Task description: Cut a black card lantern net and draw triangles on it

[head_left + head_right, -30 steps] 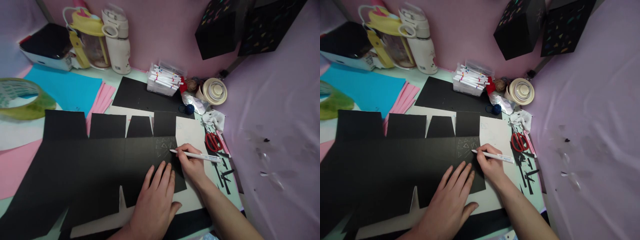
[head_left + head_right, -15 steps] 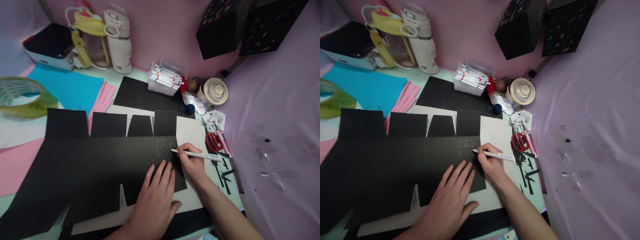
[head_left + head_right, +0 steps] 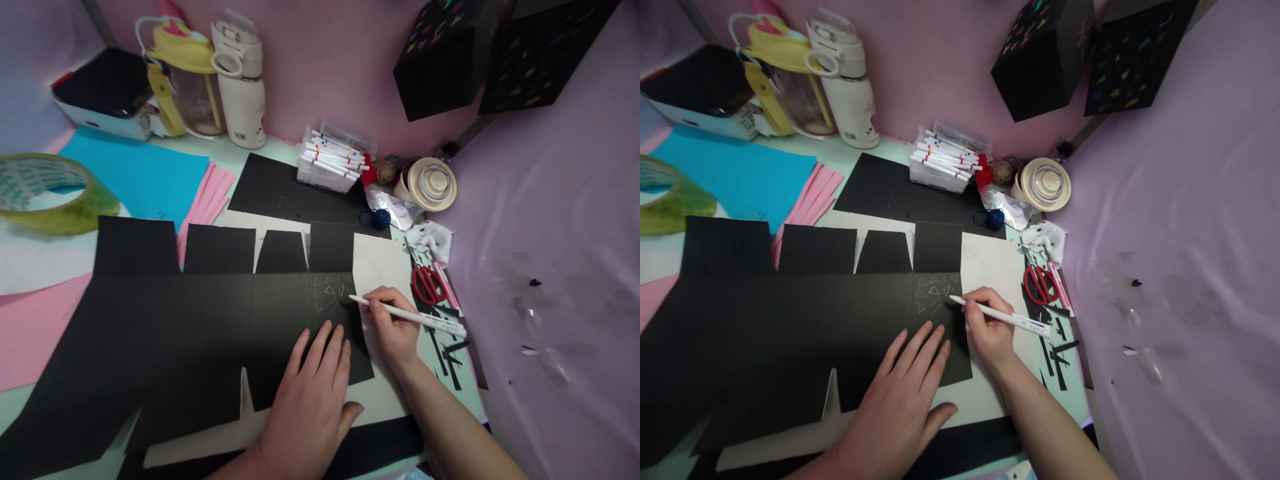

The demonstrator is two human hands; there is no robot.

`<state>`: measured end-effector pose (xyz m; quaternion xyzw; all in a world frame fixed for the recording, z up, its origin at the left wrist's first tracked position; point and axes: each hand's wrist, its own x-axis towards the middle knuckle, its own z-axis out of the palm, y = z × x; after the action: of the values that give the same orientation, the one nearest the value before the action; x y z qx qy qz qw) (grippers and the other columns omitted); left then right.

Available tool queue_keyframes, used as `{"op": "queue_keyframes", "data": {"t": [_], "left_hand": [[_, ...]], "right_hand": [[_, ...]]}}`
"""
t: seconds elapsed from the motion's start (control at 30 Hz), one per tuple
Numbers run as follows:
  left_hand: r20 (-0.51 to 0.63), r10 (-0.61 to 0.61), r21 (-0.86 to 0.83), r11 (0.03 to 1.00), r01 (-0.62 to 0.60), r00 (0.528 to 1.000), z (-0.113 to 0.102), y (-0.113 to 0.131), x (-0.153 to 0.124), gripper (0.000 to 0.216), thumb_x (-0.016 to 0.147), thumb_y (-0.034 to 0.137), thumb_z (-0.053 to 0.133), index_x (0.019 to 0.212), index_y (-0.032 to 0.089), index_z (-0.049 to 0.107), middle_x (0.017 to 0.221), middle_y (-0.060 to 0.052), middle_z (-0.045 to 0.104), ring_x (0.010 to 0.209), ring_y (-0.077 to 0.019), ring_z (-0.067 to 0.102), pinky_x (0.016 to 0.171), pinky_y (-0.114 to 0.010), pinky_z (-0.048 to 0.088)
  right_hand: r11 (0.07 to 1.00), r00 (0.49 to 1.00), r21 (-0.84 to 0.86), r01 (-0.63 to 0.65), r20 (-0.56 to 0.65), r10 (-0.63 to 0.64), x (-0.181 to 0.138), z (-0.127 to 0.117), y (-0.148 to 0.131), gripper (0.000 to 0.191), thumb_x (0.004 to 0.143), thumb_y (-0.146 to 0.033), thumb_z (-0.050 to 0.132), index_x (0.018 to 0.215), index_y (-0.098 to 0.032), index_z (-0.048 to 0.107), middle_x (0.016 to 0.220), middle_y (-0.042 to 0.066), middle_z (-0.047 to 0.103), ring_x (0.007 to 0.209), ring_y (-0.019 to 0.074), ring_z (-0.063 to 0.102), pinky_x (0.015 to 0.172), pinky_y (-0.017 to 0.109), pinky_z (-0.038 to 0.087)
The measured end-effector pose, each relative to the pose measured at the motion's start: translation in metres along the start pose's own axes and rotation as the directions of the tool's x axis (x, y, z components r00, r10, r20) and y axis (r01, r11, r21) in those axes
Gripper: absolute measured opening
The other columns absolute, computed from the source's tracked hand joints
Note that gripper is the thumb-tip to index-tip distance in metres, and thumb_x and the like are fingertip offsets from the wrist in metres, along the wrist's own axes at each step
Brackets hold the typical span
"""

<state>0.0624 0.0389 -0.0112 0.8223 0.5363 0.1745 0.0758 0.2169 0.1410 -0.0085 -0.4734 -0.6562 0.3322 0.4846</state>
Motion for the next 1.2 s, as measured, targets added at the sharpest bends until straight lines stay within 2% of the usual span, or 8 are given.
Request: {"op": "queue_keyframes", "data": {"t": [0.13,0.2,0.57,0.93,1.2], "left_hand": [[-0.002,-0.008,-0.009,1.000,0.008,1.000,0.0003,0.0000,0.0009,0.064,0.087,0.062,0.054,0.131,0.016,0.058,0.145,-0.010,0.052,0.140,-0.0276,0.036,0.116,-0.046,0.022],[0.006,-0.010,-0.010,1.000,0.010,1.000,0.0000,0.0001,0.0011,0.065,0.087,0.062,0.053,0.133,0.016,0.057,0.145,-0.010,0.052,0.140,-0.0276,0.035,0.116,-0.047,0.021],[0.016,-0.012,0.002,1.000,0.012,1.000,-0.0005,0.0010,0.0015,0.066,0.087,0.063,0.053,0.133,0.016,0.057,0.145,-0.009,0.052,0.140,-0.0273,0.034,0.117,-0.046,0.022],[0.034,0.011,0.018,1.000,-0.011,0.999,-0.0057,0.0007,0.0026,0.062,0.089,0.058,0.052,0.132,0.013,0.057,0.144,-0.010,0.053,0.138,-0.0283,0.037,0.114,-0.047,0.024],[0.029,-0.004,0.013,1.000,0.003,1.000,-0.0042,0.0005,0.0029,0.065,0.090,0.061,0.050,0.134,0.014,0.056,0.146,-0.008,0.051,0.140,-0.0268,0.035,0.115,-0.046,0.021]], "right_hand": [[1.000,0.982,-0.024,-0.020,0.188,0.024,-0.0012,0.0032,-0.0025,0.012,0.089,-0.017,0.057,0.088,-0.021,0.068,0.072,0.000,0.067,0.063,0.0135,0.061,0.060,0.026,0.048],[0.997,0.971,-0.064,-0.034,0.232,0.048,-0.0014,0.0048,-0.0022,0.013,0.090,-0.019,0.056,0.087,-0.021,0.069,0.072,0.001,0.068,0.064,0.0143,0.062,0.061,0.026,0.049],[0.986,0.959,-0.148,-0.072,0.262,0.109,-0.0014,0.0066,-0.0006,0.015,0.090,-0.023,0.056,0.086,-0.020,0.070,0.073,0.002,0.071,0.065,0.0154,0.066,0.063,0.027,0.052],[0.989,0.954,-0.146,-0.037,0.290,0.079,0.0009,0.0066,-0.0054,0.015,0.088,-0.020,0.055,0.083,-0.020,0.070,0.070,0.001,0.069,0.063,0.0152,0.064,0.060,0.027,0.050],[0.989,0.953,-0.147,-0.028,0.294,0.071,0.0009,0.0063,-0.0056,0.015,0.085,-0.018,0.055,0.077,-0.020,0.068,0.066,0.000,0.068,0.060,0.0143,0.062,0.057,0.026,0.048]]}}
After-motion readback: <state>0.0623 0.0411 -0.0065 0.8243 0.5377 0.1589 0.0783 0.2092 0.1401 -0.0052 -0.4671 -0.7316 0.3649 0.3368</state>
